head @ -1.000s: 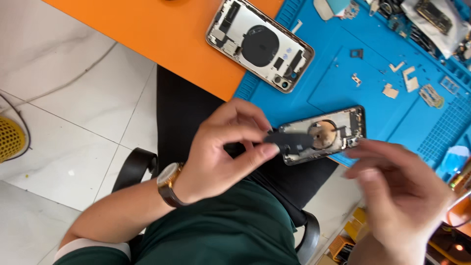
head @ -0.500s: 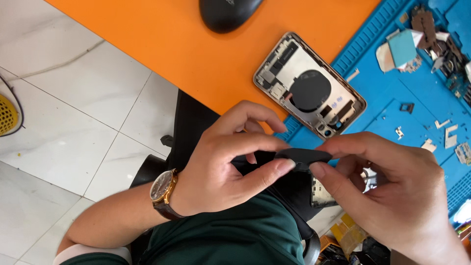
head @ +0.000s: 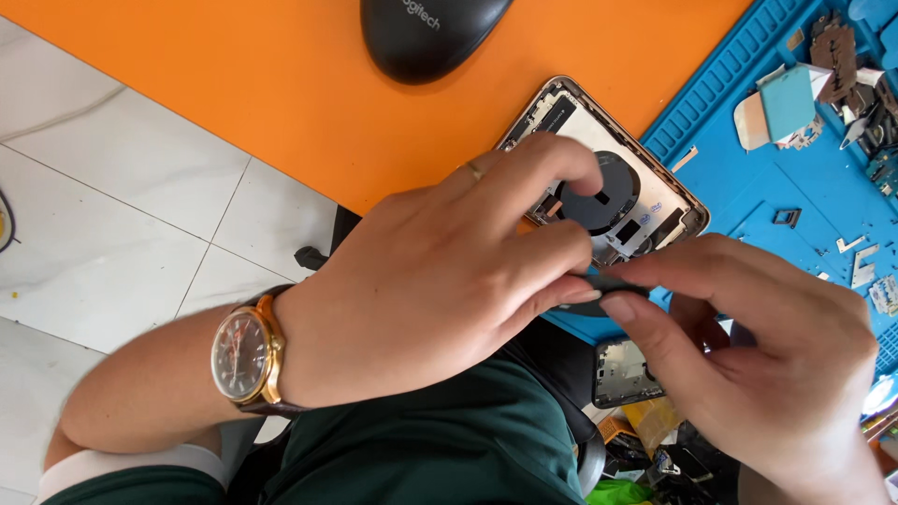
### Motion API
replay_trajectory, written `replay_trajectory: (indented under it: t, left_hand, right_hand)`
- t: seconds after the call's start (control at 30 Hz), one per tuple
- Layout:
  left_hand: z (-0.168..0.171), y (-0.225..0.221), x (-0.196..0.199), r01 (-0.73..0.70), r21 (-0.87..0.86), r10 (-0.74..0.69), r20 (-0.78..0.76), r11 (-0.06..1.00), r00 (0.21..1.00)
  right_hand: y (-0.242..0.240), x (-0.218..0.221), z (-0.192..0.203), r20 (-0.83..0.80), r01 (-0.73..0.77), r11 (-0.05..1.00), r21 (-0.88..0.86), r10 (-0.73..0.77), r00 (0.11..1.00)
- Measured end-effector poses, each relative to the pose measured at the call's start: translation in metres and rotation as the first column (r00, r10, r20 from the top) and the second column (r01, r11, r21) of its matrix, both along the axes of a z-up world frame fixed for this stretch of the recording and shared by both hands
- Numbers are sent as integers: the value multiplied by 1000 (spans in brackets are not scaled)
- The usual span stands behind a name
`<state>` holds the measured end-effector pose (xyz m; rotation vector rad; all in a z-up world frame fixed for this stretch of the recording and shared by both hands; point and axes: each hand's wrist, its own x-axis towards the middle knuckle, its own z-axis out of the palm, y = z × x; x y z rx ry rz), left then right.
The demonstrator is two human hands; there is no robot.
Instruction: The person repairs two disassembled smartphones on their lap, using tweezers to handle a circular component and a screwdriver to tighten screws. They also use a suction cup tool to manipulate the phone casing.
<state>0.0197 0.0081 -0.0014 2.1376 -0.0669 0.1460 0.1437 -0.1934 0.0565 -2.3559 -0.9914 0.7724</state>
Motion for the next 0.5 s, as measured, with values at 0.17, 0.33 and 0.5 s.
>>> replay_trajectory:
  t: [0.17, 0.33, 0.5]
  left_hand:
    - [-10, 8, 5, -94, 148, 79, 106, 984, 991]
    - [-35, 13, -1, -295, 335, 179, 335, 895, 925]
    - [-54, 4, 4, -447, 411, 226, 483, 795, 846]
  right_hand:
    - [-13, 6, -17, -61, 253, 965, -71, -257, 964]
    - [-17, 18, -35, -151, 357, 933, -42, -359, 921]
    - [-15, 24, -44, -118, 358, 932, -58, -362, 925]
